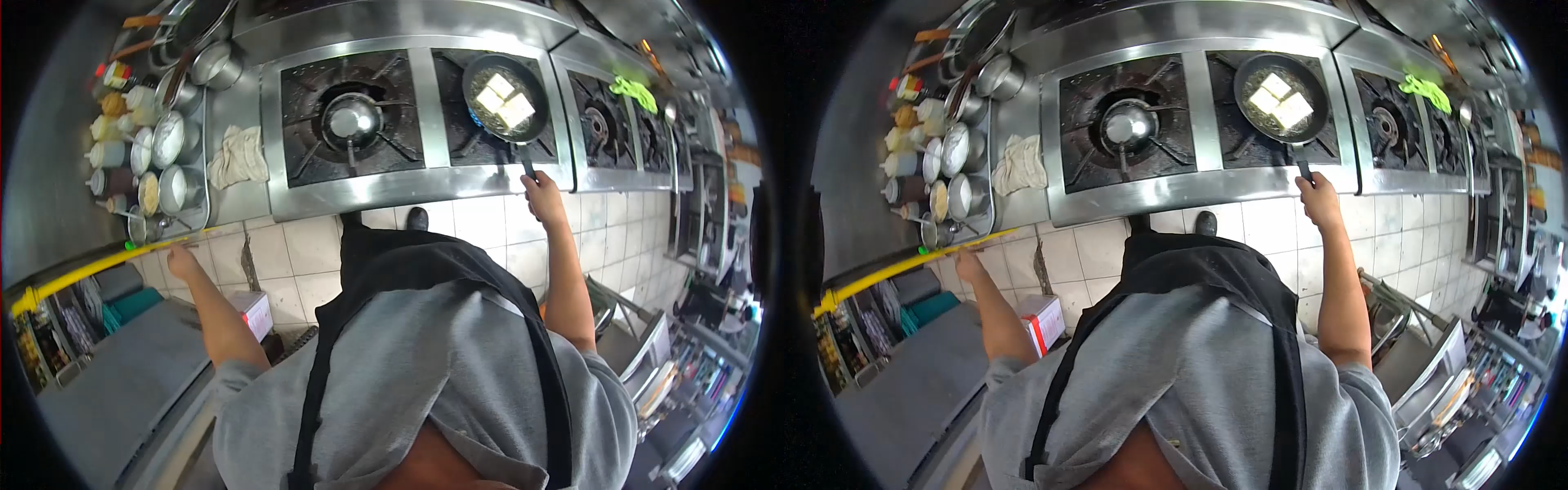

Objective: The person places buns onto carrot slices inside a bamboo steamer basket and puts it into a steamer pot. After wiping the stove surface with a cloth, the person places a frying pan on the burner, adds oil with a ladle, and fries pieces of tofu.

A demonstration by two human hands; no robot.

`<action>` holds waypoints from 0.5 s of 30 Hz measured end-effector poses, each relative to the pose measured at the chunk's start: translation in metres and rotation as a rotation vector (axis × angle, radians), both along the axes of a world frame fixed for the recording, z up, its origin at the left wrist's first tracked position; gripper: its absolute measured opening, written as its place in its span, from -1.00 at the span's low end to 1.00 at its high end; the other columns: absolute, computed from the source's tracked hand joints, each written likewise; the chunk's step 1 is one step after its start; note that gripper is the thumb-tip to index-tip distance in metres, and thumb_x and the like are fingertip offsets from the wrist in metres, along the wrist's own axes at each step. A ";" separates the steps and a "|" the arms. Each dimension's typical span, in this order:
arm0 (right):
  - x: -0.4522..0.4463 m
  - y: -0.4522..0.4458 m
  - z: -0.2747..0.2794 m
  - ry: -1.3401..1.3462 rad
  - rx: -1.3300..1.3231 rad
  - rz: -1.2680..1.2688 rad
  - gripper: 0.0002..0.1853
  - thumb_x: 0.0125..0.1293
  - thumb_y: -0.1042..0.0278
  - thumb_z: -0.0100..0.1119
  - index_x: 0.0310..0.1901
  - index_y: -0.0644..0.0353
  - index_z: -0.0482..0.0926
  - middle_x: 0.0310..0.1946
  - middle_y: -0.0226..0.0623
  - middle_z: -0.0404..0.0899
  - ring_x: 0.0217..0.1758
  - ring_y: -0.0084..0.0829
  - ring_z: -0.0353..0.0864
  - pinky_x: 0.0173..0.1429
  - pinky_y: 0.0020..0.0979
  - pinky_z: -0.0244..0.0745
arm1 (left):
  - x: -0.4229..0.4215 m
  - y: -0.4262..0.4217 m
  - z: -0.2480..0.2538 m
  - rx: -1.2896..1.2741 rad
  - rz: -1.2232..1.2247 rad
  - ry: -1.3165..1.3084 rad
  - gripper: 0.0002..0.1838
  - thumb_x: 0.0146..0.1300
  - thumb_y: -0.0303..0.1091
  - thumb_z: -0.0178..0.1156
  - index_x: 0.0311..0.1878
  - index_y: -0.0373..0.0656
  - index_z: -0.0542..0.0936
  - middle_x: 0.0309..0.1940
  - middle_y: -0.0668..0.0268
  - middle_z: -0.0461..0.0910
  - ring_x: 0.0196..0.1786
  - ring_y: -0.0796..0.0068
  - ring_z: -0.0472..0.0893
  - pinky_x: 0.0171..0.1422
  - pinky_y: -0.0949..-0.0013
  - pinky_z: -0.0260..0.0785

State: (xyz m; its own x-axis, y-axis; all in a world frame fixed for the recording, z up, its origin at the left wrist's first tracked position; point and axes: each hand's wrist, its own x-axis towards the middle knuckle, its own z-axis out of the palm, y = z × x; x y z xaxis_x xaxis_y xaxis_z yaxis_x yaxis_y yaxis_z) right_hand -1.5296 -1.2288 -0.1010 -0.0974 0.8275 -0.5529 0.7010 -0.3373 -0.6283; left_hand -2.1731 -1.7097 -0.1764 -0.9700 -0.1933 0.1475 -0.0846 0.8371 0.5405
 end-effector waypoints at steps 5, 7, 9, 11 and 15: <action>0.010 -0.001 -0.019 -0.041 0.137 0.061 -0.67 0.33 0.15 0.21 -0.30 0.33 0.53 -0.60 -0.25 0.50 -0.56 -0.40 0.48 -0.42 -0.27 0.36 | 0.108 -0.001 0.025 0.315 -0.032 0.258 -0.63 0.33 -0.17 0.12 -0.24 -0.40 0.52 -0.44 0.20 0.52 -0.37 0.34 0.45 -0.23 0.23 0.34; 0.011 -0.002 -0.025 -0.048 0.193 0.091 -0.67 0.34 0.13 0.20 -0.28 0.32 0.53 -0.60 -0.27 0.50 -0.60 -0.43 0.48 -0.46 -0.31 0.36 | 0.164 0.028 0.036 0.391 -0.166 0.238 -0.78 0.36 -0.31 0.09 -0.24 -0.32 0.51 -0.45 0.32 0.45 -0.40 0.48 0.42 -0.28 0.37 0.32; 0.002 -0.006 -0.007 -0.002 0.117 0.041 -0.72 0.36 0.17 0.18 -0.28 0.27 0.51 -0.62 -0.36 0.45 -0.68 -0.54 0.37 -0.59 -0.40 0.23 | 0.206 0.055 0.034 0.523 -0.307 0.137 -0.89 0.38 -0.41 0.05 -0.23 -0.25 0.47 -0.44 0.36 0.47 -0.39 0.58 0.43 -0.28 0.49 0.31; 0.000 -0.008 0.004 0.047 0.047 -0.004 -0.77 0.39 0.20 0.15 -0.28 0.22 0.49 -0.64 -0.46 0.41 -0.76 -0.64 0.27 -0.71 -0.49 0.11 | 0.237 0.083 0.026 0.699 -0.508 0.085 -0.95 0.36 -0.47 0.06 -0.17 -0.22 0.45 -0.42 0.37 0.50 -0.37 0.63 0.46 -0.27 0.53 0.33; 0.008 -0.005 0.007 0.098 0.000 0.017 -0.67 0.36 0.12 0.18 -0.19 0.29 0.54 -0.62 -0.37 0.46 -0.75 -0.58 0.37 -0.69 -0.47 0.22 | 0.275 0.143 0.030 0.781 -0.791 -0.105 -0.89 0.36 -0.53 0.08 -0.08 -0.21 0.44 -0.42 0.33 0.56 -0.43 0.67 0.46 -0.36 0.60 0.31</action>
